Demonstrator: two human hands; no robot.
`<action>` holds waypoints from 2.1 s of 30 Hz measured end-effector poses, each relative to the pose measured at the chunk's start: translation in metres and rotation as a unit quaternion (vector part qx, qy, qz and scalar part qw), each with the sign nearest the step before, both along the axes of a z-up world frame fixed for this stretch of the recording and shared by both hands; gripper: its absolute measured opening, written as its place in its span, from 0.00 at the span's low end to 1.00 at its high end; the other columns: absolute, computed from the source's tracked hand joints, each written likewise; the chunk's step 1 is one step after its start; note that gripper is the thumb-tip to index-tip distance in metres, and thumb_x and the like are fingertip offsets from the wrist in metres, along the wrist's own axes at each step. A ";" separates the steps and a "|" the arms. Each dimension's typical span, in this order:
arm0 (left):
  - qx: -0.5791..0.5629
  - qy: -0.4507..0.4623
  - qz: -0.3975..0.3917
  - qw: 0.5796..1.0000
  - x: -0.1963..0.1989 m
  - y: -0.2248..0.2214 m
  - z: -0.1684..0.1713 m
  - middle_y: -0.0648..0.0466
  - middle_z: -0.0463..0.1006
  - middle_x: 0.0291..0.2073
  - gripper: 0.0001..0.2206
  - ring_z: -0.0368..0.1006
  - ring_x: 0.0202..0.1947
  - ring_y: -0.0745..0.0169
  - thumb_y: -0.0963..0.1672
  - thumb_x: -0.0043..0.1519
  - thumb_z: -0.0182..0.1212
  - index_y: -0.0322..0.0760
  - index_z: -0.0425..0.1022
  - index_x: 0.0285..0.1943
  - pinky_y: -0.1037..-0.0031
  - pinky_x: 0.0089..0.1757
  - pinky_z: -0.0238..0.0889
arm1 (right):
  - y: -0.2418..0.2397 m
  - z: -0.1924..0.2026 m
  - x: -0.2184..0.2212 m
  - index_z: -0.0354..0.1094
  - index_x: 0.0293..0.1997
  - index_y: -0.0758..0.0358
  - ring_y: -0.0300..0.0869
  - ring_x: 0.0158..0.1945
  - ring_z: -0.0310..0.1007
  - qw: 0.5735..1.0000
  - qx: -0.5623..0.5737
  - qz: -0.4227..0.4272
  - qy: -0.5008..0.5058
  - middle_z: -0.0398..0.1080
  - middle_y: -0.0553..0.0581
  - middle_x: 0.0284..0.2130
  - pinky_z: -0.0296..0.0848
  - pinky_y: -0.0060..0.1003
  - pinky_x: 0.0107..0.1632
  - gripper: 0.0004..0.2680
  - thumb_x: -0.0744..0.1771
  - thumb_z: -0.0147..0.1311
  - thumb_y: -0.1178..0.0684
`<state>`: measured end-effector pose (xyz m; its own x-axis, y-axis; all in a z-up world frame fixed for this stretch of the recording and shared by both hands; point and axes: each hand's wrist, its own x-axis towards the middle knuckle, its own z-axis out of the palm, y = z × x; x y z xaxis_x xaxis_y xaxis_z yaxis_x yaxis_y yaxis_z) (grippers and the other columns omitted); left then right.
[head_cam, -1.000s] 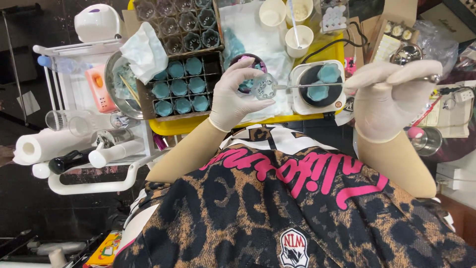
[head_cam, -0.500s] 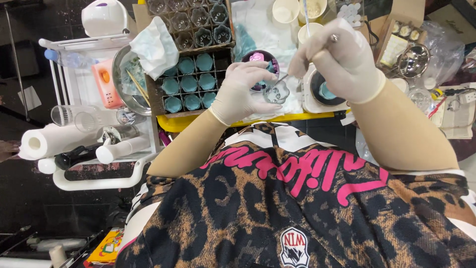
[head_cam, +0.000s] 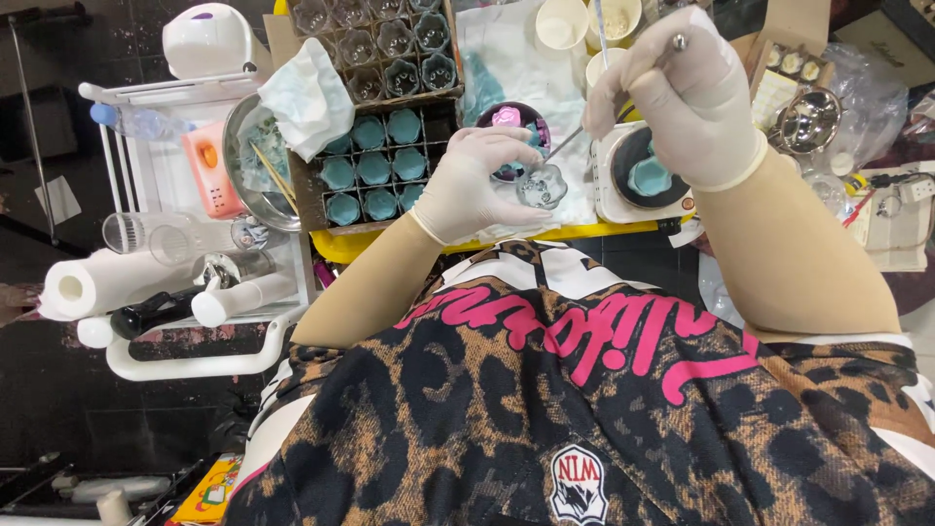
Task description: The recorder is mixing and preparing colored wax in small containers at a workstation.
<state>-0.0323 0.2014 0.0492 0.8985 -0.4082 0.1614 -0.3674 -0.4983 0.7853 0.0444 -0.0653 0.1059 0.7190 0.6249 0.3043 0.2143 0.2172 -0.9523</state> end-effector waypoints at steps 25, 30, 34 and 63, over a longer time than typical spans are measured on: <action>-0.053 -0.089 0.052 0.993 0.003 -0.007 -0.012 0.60 0.80 0.51 0.24 0.67 0.69 0.51 0.50 0.50 0.79 0.42 0.68 0.47 0.56 0.61 0.52 | -0.019 -0.001 -0.028 0.55 0.54 0.61 0.48 0.42 0.77 0.995 0.010 -0.041 -0.096 0.72 0.70 0.39 0.79 0.40 0.50 0.05 0.77 0.49 0.55; -0.039 -0.095 0.051 0.993 0.006 -0.010 -0.005 0.60 0.79 0.48 0.23 0.68 0.66 0.51 0.49 0.48 0.79 0.46 0.70 0.47 0.55 0.60 0.52 | -0.013 0.008 -0.032 0.55 0.50 0.61 0.50 0.39 0.77 0.993 -0.038 -0.066 -0.094 0.72 0.72 0.38 0.78 0.41 0.45 0.06 0.74 0.48 0.54; -0.030 -0.110 0.055 0.992 0.004 -0.013 -0.005 0.60 0.77 0.48 0.23 0.67 0.65 0.50 0.49 0.48 0.78 0.46 0.70 0.47 0.55 0.58 0.52 | -0.017 -0.002 -0.034 0.54 0.53 0.60 0.48 0.42 0.78 0.994 0.018 -0.069 -0.083 0.73 0.69 0.39 0.80 0.39 0.48 0.07 0.76 0.49 0.52; -0.010 -0.244 0.143 0.959 -0.005 -0.025 -0.007 0.62 0.77 0.49 0.25 0.71 0.61 0.51 0.47 0.49 0.80 0.43 0.63 0.46 0.56 0.56 0.54 | -0.016 -0.020 -0.080 0.58 0.48 0.58 0.52 0.36 0.78 0.971 0.023 -0.148 -0.184 0.74 0.71 0.37 0.78 0.41 0.41 0.06 0.74 0.50 0.50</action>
<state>-0.0374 0.1768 0.0424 0.7891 -0.1481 0.5961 -0.5435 -0.6206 0.5653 -0.0358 -0.0809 0.0859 0.7025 0.3867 0.5974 0.5978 0.1348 -0.7902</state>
